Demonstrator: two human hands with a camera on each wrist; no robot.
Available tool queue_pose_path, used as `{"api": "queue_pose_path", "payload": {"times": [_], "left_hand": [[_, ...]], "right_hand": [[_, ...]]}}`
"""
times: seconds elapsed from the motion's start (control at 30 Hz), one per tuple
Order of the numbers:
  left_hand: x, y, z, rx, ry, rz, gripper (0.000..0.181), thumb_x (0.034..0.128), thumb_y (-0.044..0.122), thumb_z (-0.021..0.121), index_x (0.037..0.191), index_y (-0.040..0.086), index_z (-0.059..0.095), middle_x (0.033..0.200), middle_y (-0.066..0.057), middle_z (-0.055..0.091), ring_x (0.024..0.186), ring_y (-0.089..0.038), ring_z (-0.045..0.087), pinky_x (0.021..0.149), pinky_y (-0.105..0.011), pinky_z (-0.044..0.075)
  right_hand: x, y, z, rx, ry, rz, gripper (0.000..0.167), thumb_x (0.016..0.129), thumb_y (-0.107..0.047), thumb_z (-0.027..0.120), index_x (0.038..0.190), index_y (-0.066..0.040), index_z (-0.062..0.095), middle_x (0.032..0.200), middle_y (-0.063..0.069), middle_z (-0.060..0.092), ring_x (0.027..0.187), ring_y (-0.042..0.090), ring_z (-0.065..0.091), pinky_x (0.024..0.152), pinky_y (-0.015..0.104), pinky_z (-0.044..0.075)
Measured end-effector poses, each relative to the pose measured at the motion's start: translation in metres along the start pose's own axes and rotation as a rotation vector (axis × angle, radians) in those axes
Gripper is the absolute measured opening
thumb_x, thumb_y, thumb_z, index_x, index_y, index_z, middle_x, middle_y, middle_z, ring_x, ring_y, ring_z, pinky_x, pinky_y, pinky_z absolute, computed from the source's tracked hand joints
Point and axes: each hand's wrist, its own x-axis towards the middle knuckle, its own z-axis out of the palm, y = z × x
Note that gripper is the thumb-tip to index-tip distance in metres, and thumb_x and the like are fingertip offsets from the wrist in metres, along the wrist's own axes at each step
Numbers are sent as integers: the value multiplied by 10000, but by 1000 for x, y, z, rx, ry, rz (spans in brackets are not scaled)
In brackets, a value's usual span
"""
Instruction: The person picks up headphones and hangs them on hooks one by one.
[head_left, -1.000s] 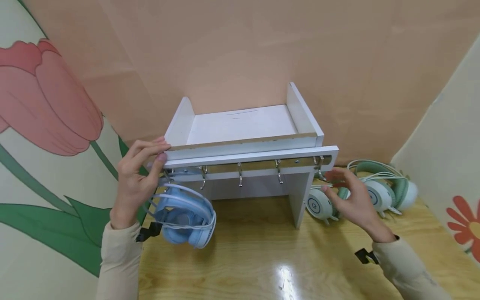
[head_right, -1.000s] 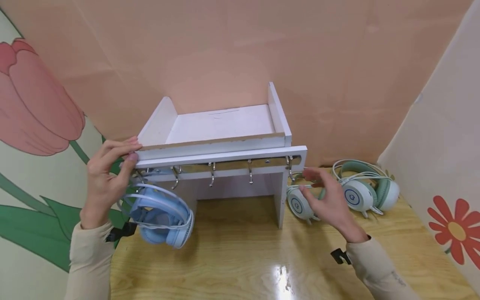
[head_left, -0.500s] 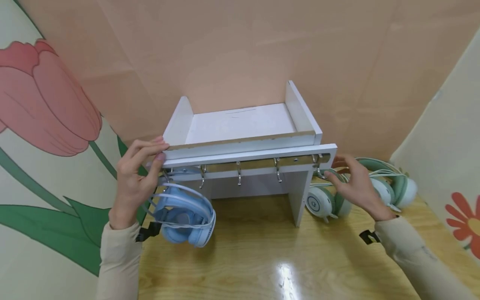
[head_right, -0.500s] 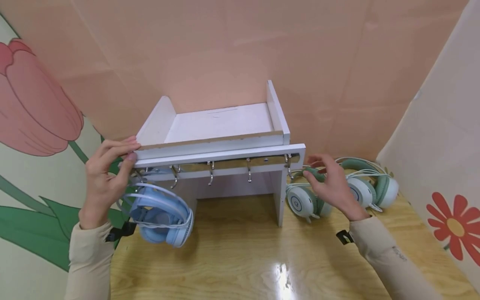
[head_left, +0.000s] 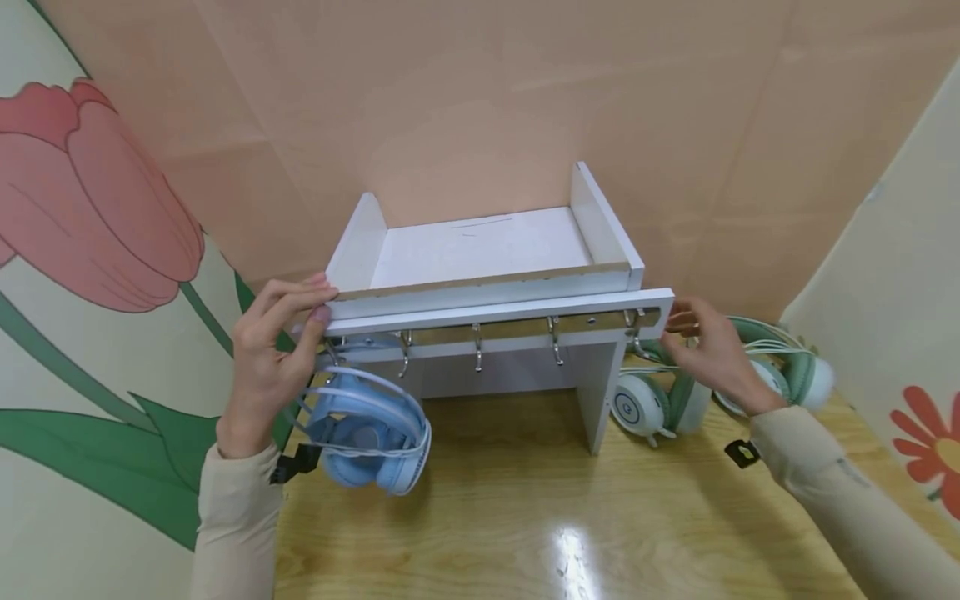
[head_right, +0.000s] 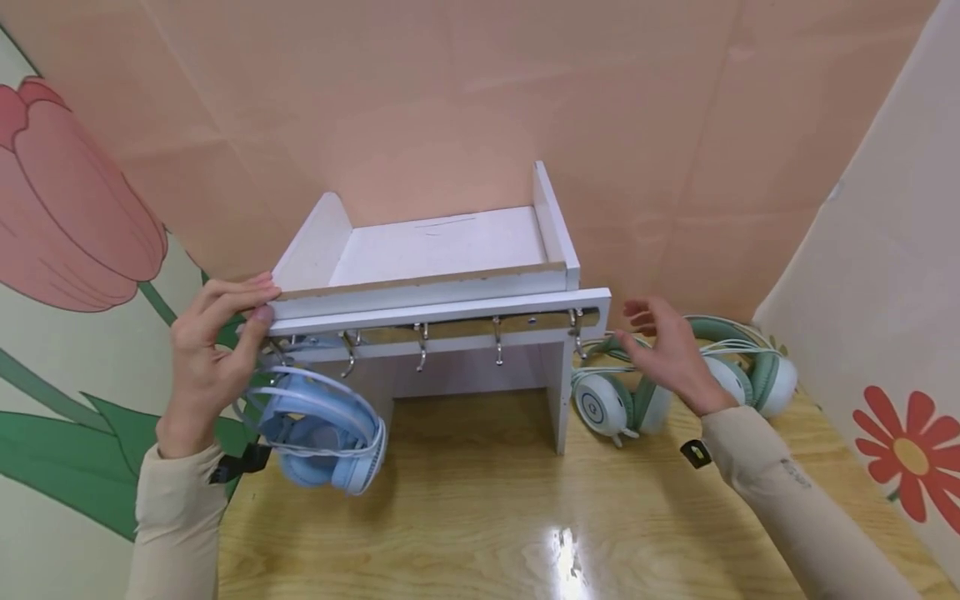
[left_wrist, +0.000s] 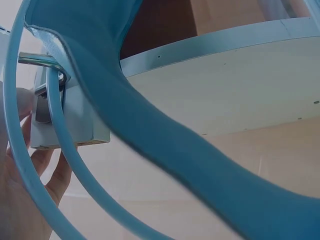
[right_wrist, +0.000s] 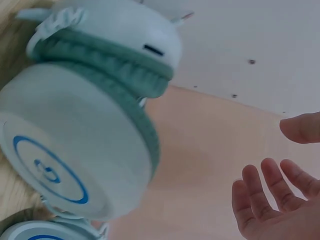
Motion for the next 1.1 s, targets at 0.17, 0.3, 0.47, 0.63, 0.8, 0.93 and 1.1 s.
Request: {"api": "queue_pose_path", "payload": {"times": [0.17, 0.3, 0.47, 0.63, 0.8, 0.93, 1.1], "left_hand": [[-1, 0, 0, -7, -6, -2, 167, 963, -90, 692, 1099, -84, 788, 1059, -273, 698, 1259, -272, 697, 1149, -401, 556], [-2, 1, -1, 2, -1, -8, 178, 952, -109, 687, 1097, -86, 787, 1055, -275, 697, 1253, -269, 699, 1147, -398, 557], [-1, 2, -1, 3, 5, -15, 176, 959, -99, 686, 1103, -83, 787, 1057, -274, 696, 1250, -266, 699, 1146, -402, 557], [0, 1, 0, 0, -2, -11, 167, 972, -72, 689, 1105, -75, 790, 1053, -264, 700, 1253, -261, 698, 1146, -403, 557], [1, -2, 0, -3, -15, -13, 176, 968, -73, 691, 1111, -62, 793, 1058, -250, 703, 1261, -267, 696, 1147, -406, 557], [0, -3, 0, -6, -23, -16, 187, 964, -79, 691, 1117, -56, 796, 1064, -248, 704, 1266, -256, 693, 1146, -405, 558], [0, -2, -1, -9, -15, -24, 189, 951, -92, 694, 1106, -62, 796, 1063, -251, 708, 1263, -239, 695, 1149, -408, 557]], "right_hand": [[4, 17, 4, -38, -30, 6, 449, 960, -12, 714, 1370, 72, 552, 1242, 280, 657, 1102, 522, 685, 909, 459, 615], [10, 31, 5, -44, -51, -5, 469, 953, -22, 725, 1371, 93, 546, 1242, 310, 647, 1086, 552, 684, 860, 367, 609], [18, 46, 2, -35, -52, 19, 482, 973, -57, 716, 1394, 98, 540, 1269, 324, 641, 1092, 519, 676, 797, 110, 488], [22, 60, 0, -56, -82, 91, 516, 1005, -109, 700, 1441, 85, 504, 1326, 325, 612, 1132, 487, 666, 798, 172, 528], [23, 74, 1, -29, -111, 117, 517, 1007, -103, 705, 1442, 84, 497, 1311, 344, 603, 1136, 537, 668, 695, 82, 509], [23, 81, 4, -16, -109, 113, 515, 1000, -89, 713, 1437, 90, 506, 1282, 356, 610, 1127, 565, 666, 704, 63, 487], [24, 91, 9, -14, -107, 107, 501, 982, -46, 709, 1418, 101, 511, 1259, 369, 618, 1111, 568, 671, 736, 30, 455]]}}
